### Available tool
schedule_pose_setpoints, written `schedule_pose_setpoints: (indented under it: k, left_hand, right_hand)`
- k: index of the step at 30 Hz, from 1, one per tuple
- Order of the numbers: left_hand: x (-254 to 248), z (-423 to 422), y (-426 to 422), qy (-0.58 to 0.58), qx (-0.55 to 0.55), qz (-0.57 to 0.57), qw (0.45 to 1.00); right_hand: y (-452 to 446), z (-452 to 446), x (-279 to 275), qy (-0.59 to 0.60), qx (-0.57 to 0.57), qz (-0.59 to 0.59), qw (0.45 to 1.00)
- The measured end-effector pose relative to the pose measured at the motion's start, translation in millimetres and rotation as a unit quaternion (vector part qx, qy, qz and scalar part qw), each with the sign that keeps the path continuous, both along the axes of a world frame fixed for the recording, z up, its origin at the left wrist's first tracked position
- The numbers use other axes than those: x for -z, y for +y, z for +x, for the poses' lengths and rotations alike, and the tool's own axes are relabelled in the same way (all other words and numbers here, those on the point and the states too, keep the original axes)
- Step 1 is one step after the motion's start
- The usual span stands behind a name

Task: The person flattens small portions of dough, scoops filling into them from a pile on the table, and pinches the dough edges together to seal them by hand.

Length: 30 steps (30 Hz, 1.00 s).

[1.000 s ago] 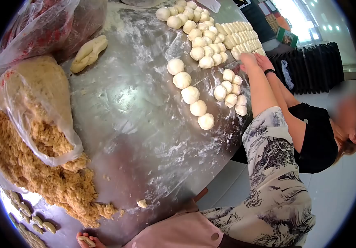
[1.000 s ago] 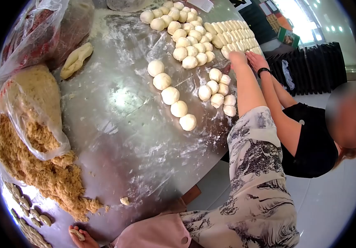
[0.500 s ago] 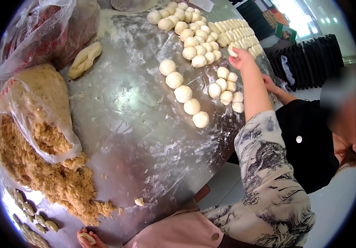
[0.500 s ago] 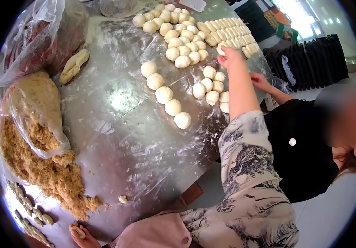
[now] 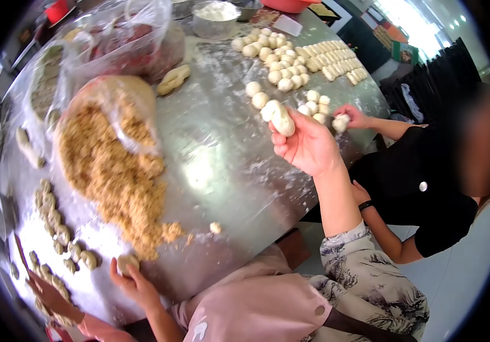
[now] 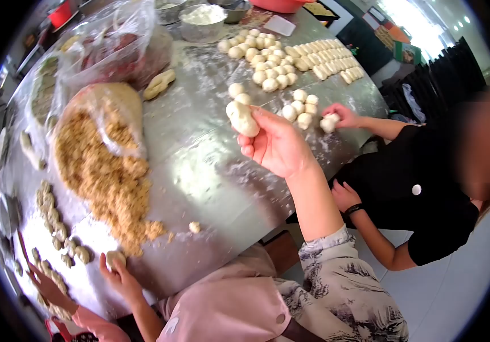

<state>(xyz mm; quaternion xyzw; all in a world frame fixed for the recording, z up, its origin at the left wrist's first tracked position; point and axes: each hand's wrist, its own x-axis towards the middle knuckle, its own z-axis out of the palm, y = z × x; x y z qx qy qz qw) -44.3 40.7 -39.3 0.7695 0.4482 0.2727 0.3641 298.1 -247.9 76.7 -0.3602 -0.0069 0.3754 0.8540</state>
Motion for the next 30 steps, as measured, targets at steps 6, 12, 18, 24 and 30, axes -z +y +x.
schedule_pose_setpoints:
  k: [6,12,18,24,30]
  left_hand:
    - [-41.5,18.8,-22.2,-0.133,0.089,0.082,0.984]
    - [-97.6,48.1,-40.2,-0.246,0.277,0.003,0.929]
    - [-95.3,60.3,-36.3,-0.32,0.244,-0.048,0.914]
    - [-83.8,53.0,-29.7,-0.32,0.254,-0.055,0.911]
    - [-77.7,54.9,-27.3,-0.315,0.239,-0.02,0.918]
  right_hand:
    - [59.9,-81.9,10.9,0.089,-0.148,0.12,0.978]
    - [108.3,-137.0,18.9,0.132,-0.218,0.125,0.959]
    - [128.4,-164.6,14.5,0.112,-0.219,0.035,0.969]
    - [137.2,-174.8,13.0,0.093,-0.215,-0.008,0.972]
    - [133.1,-174.7,14.7,0.026,-0.231,-0.028,0.972]
